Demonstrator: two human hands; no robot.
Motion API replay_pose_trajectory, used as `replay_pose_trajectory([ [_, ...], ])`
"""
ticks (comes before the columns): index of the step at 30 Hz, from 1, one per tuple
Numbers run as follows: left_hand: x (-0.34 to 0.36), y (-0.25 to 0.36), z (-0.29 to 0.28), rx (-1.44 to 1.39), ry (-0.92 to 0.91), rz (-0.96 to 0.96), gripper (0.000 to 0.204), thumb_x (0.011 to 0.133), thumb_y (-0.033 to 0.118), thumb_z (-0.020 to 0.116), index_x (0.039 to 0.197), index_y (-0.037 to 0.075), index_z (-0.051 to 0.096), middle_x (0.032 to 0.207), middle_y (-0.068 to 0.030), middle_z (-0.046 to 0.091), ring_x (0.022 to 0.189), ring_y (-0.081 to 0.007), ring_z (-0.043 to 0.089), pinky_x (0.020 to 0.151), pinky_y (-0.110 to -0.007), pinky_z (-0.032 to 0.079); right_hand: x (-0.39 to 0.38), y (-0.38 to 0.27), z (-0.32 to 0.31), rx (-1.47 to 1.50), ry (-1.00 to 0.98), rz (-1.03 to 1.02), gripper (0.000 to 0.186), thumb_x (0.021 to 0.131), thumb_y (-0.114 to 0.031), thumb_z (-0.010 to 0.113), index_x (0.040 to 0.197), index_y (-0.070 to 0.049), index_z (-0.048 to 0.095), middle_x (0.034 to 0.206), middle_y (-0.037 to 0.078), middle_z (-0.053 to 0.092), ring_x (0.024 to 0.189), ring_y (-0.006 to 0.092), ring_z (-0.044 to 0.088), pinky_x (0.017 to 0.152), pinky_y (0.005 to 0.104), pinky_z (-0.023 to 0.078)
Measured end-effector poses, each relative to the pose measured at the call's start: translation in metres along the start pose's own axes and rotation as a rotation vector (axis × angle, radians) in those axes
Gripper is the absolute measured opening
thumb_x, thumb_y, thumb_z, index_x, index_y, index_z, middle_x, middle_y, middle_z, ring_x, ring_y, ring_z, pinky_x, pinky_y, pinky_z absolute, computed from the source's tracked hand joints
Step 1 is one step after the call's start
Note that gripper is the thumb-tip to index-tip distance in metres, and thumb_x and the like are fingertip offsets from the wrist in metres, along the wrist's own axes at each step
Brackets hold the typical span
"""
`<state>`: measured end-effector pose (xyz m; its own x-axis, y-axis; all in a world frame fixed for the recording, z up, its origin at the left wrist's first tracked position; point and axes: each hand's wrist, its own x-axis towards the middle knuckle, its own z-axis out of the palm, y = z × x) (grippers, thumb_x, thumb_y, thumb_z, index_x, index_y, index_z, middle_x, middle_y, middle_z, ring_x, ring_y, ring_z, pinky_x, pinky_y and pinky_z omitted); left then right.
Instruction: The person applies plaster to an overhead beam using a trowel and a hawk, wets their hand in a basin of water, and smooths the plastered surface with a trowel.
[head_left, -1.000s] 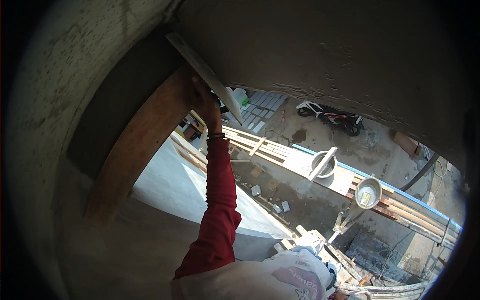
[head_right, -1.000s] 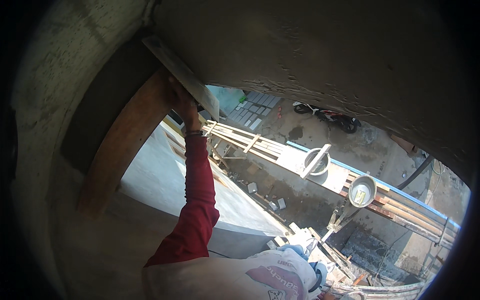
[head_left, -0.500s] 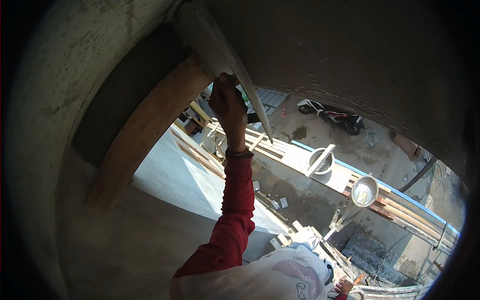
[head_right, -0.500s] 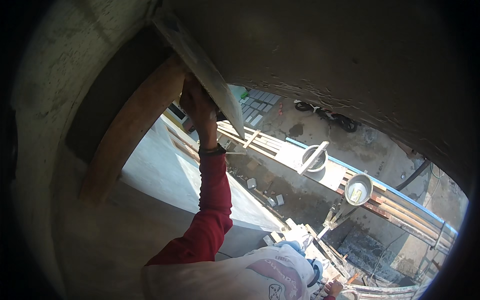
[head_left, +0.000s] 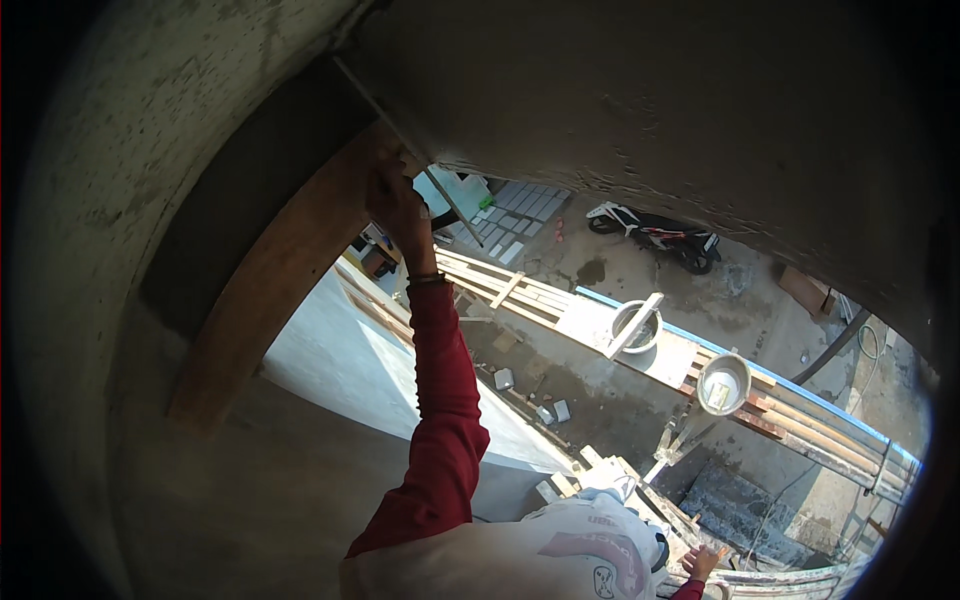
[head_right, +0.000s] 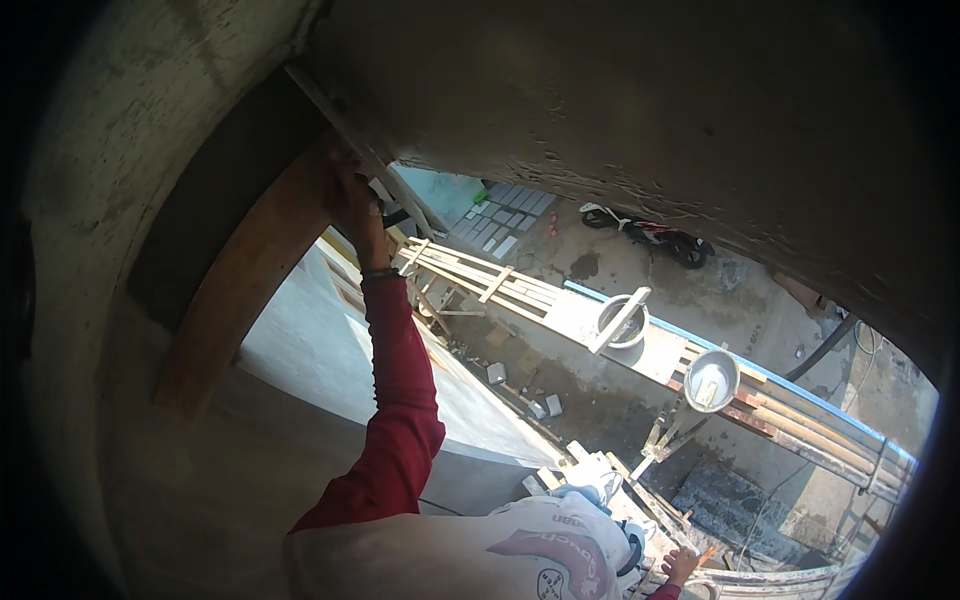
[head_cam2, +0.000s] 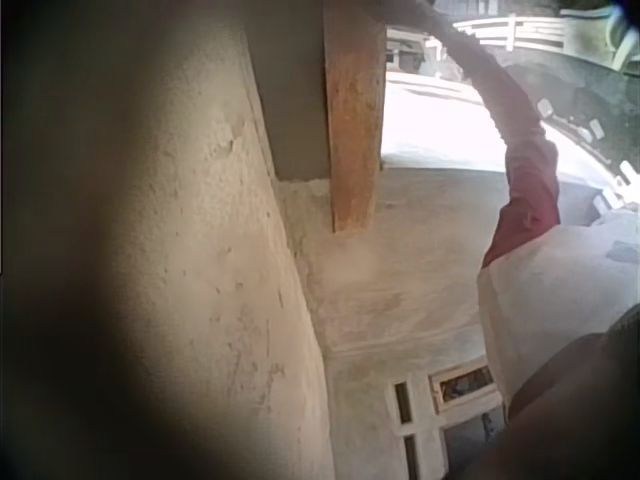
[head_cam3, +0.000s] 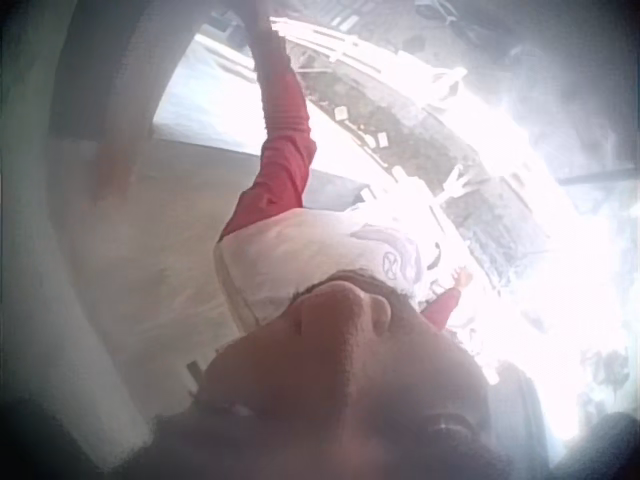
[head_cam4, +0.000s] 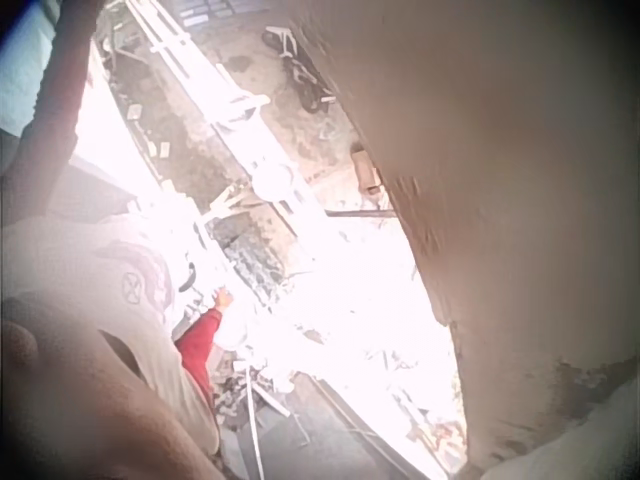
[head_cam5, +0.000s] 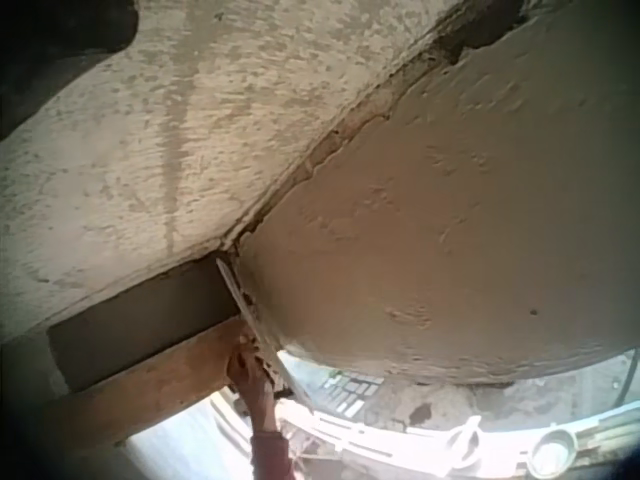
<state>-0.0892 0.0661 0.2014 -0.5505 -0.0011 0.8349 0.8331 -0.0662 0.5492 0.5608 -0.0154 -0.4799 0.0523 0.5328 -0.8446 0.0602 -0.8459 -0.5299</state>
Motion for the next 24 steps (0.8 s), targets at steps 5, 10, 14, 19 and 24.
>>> replay_pose_trajectory([
  [5, 0.011, 0.0, 0.031, -0.018, -0.009, 0.241, 0.033, 0.096, 0.028, 0.051, 0.086, -0.003, 0.056, 0.07, -0.0094, 0.056, 0.062, -0.0129, 0.047, 0.06, -0.029, 0.04, -0.023, 0.037, 0.002, -0.034, -0.014, 0.171, 0.022, 0.088, -0.023, 0.049, 0.103, -0.007, 0.05, 0.077, 0.009, 0.059, 0.058, 0.0219, 0.061, 0.042, 0.0354, 0.046],
  [10, -0.082, 0.043, 0.045, -0.044, -0.124, 0.111, 0.035, 0.095, 0.033, 0.051, 0.085, 0.0, 0.056, 0.069, -0.0001, 0.049, 0.06, -0.0084, 0.037, 0.056, -0.024, 0.032, -0.034, 0.043, 0.015, -0.022, 0.012, 0.227, 0.022, 0.089, -0.023, 0.049, 0.103, -0.007, 0.05, 0.076, 0.008, 0.058, 0.056, 0.0214, 0.06, 0.041, 0.0352, 0.045],
  [14, -0.057, 0.016, 0.013, -0.125, -0.071, -0.017, 0.032, 0.096, 0.03, 0.05, 0.084, 0.001, 0.058, 0.072, -0.0028, 0.058, 0.062, -0.0078, 0.045, 0.059, -0.025, 0.037, -0.031, 0.028, 0.019, -0.012, 0.027, 0.188, 0.021, 0.089, -0.024, 0.049, 0.103, -0.008, 0.05, 0.075, 0.008, 0.058, 0.055, 0.0211, 0.059, 0.04, 0.035, 0.045],
  [19, 0.036, -0.056, 0.007, -0.147, -0.077, -0.079, 0.041, 0.098, 0.036, 0.045, 0.085, -0.001, 0.057, 0.067, -0.0015, 0.051, 0.059, -0.0107, 0.041, 0.056, -0.028, 0.036, -0.017, 0.001, 0.026, 0.004, -0.009, 0.126, 0.021, 0.089, -0.025, 0.048, 0.103, -0.009, 0.05, 0.071, 0.006, 0.056, 0.05, 0.0197, 0.056, 0.038, 0.0331, 0.041],
  [24, 0.043, -0.067, 0.02, -0.27, -0.118, -0.088, 0.043, 0.097, 0.04, 0.046, 0.092, -0.001, 0.058, 0.065, 0.0005, 0.047, 0.06, -0.0083, 0.04, 0.056, -0.027, 0.036, -0.012, 0.001, 0.025, -0.035, 0.011, 0.123, 0.019, 0.089, -0.024, 0.047, 0.103, -0.011, 0.049, 0.072, 0.005, 0.055, 0.05, 0.0191, 0.054, 0.04, 0.0334, 0.042],
])
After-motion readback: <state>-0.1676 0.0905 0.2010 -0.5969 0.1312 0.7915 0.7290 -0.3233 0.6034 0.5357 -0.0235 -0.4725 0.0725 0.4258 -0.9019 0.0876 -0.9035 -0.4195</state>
